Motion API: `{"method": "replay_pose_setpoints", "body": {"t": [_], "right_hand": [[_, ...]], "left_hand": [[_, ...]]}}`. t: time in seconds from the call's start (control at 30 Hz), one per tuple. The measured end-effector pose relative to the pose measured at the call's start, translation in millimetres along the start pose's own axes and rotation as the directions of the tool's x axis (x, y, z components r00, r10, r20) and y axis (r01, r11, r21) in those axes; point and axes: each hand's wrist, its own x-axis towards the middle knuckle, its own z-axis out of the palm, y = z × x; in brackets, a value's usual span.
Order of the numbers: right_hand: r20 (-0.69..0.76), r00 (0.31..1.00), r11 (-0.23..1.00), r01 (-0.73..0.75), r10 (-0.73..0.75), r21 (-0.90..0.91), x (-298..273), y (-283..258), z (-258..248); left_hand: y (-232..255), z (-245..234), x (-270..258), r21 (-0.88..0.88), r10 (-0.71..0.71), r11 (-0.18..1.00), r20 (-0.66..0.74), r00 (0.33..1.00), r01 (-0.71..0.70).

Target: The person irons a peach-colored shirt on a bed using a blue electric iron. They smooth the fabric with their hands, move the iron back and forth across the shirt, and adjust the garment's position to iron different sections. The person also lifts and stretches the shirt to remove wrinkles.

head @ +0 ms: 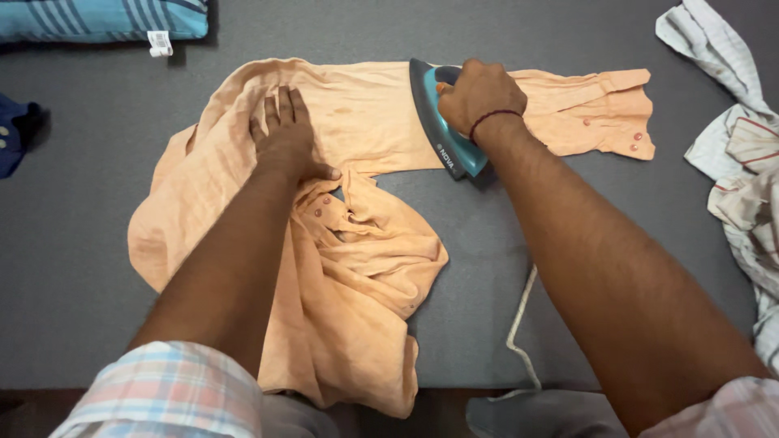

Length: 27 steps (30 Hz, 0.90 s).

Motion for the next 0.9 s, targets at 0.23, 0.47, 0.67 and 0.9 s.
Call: {"method": "replay_pose_setpoints", "body": {"t": [0.23, 0.47, 0.67, 0.9], "right_hand": [[-0.002, 0.997, 0.997, -0.082, 0.082, -0.012, -0.3, 32.5, -8.4], [-0.015, 0.987, 0.986, -0.161, 0.16, -0.034, 1.2, 65.4, -20.5], [-0.009, 0.964, 0.963, -0.267, 0.266, -0.043, 2.6, 89.7, -25.8], [-0.051, 0.958, 0.959, -0.282, 0.281, -0.025, 11.0, 147.3, -33.7]], "left_hand": [[1.3, 0.8, 1.3, 0.031, 0.008, 0.999, 0.005, 1.0, -0.008], [0.3, 0.4, -1.2, 0.006, 0.018, 1.0, 0.003, 1.0, -0.018], [-1.1, -0.8, 0.1, -0.011, 0.012, 1.0, 0.024, 1.0, -0.012], [-3.9, 4.3, 4.6, 0.003, 0.021, 1.0, 0.015, 1.0, -0.021]]}}
